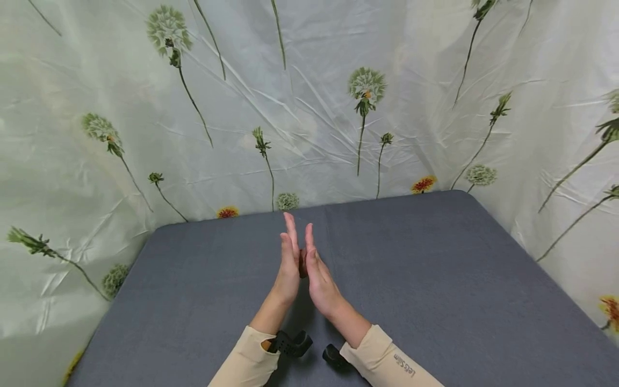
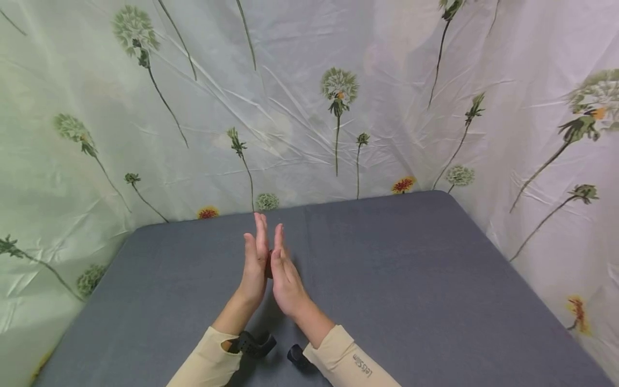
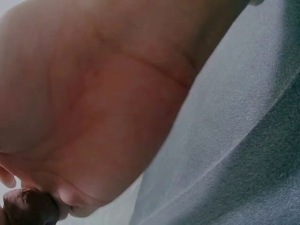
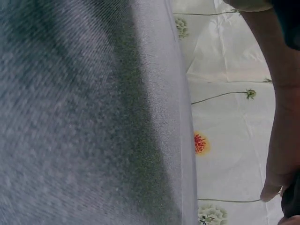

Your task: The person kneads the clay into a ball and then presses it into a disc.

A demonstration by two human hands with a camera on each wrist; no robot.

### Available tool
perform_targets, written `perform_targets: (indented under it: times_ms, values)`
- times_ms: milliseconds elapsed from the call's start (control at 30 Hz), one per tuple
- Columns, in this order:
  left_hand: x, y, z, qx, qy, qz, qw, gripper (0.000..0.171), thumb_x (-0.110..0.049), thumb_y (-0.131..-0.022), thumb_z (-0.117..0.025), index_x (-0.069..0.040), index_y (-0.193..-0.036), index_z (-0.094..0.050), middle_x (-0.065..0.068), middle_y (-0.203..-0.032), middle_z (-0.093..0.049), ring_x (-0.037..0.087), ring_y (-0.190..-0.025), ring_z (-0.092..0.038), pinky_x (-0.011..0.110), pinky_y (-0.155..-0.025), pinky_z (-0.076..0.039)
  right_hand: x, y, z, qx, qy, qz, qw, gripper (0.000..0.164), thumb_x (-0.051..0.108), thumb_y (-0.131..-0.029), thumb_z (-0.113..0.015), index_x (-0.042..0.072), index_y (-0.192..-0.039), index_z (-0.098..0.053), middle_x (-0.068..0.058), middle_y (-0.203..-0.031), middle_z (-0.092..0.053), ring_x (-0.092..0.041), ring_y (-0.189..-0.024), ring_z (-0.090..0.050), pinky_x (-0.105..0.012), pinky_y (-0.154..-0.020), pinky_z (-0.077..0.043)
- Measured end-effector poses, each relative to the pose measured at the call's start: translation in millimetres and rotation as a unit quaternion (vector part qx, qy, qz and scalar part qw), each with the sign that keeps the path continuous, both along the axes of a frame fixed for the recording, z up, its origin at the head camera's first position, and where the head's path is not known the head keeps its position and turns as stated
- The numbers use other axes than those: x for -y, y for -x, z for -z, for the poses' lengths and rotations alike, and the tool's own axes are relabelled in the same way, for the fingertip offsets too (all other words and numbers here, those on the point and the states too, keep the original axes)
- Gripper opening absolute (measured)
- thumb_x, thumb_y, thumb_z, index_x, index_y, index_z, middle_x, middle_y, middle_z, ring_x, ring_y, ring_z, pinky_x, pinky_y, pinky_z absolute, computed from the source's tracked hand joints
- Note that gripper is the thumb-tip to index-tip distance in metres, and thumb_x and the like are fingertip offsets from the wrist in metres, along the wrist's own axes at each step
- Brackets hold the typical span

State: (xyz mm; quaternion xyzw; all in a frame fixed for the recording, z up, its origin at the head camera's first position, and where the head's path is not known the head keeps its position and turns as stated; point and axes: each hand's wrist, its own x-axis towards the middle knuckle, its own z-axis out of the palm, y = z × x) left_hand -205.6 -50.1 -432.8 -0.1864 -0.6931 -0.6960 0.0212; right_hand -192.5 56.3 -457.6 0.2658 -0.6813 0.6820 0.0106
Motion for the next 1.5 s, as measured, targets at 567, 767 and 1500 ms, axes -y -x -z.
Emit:
perform_targets:
  times_ms: [567, 767, 1500]
  values:
    - [-9.6, -13.8, -3.1, -0.002, -0.007, 0.03, 0.9995, 0.094, -0.087, -0.098, 0.003, -0.029, -0.169, 0.023, -0.009, -0.178, 0.025, 0.024, -0.166, 0.024, 0.069, -0.128, 0.011, -16.4, 7.6, -3.7, 0.016, 0.007, 0.0, 1.0, 0.065, 0.045, -0.118, -0.003, 0.013, -0.171, 0.017, -0.012, -0.182, 0.011, -0.033, -0.169, 0.008, -0.065, -0.133, -0.004]
    - [3.5, -3.9, -4.9, 0.015, 0.004, 0.007, 0.9998, 0.096, -0.087, -0.096, 0.006, -0.027, -0.168, 0.026, -0.004, -0.178, 0.028, 0.028, -0.166, 0.018, 0.068, -0.128, 0.005, -6.3, -6.6, -7.4, -0.008, 0.021, 0.004, 1.0, 0.063, 0.042, -0.119, -0.005, 0.015, -0.173, 0.012, -0.008, -0.183, 0.007, -0.03, -0.169, 0.006, -0.067, -0.132, 0.0]
    - [0.7, -20.9, -11.7, 0.045, -0.026, 0.025, 0.9983, 0.09, -0.08, -0.102, 0.004, -0.024, -0.171, 0.02, 0.001, -0.181, 0.018, 0.03, -0.168, 0.017, 0.072, -0.128, 0.009, -13.5, -19.2, -21.2, 0.002, 0.025, -0.007, 1.0, 0.063, 0.047, -0.118, -0.005, 0.019, -0.174, 0.008, -0.006, -0.183, -0.003, -0.027, -0.17, 0.002, -0.069, -0.131, -0.004]
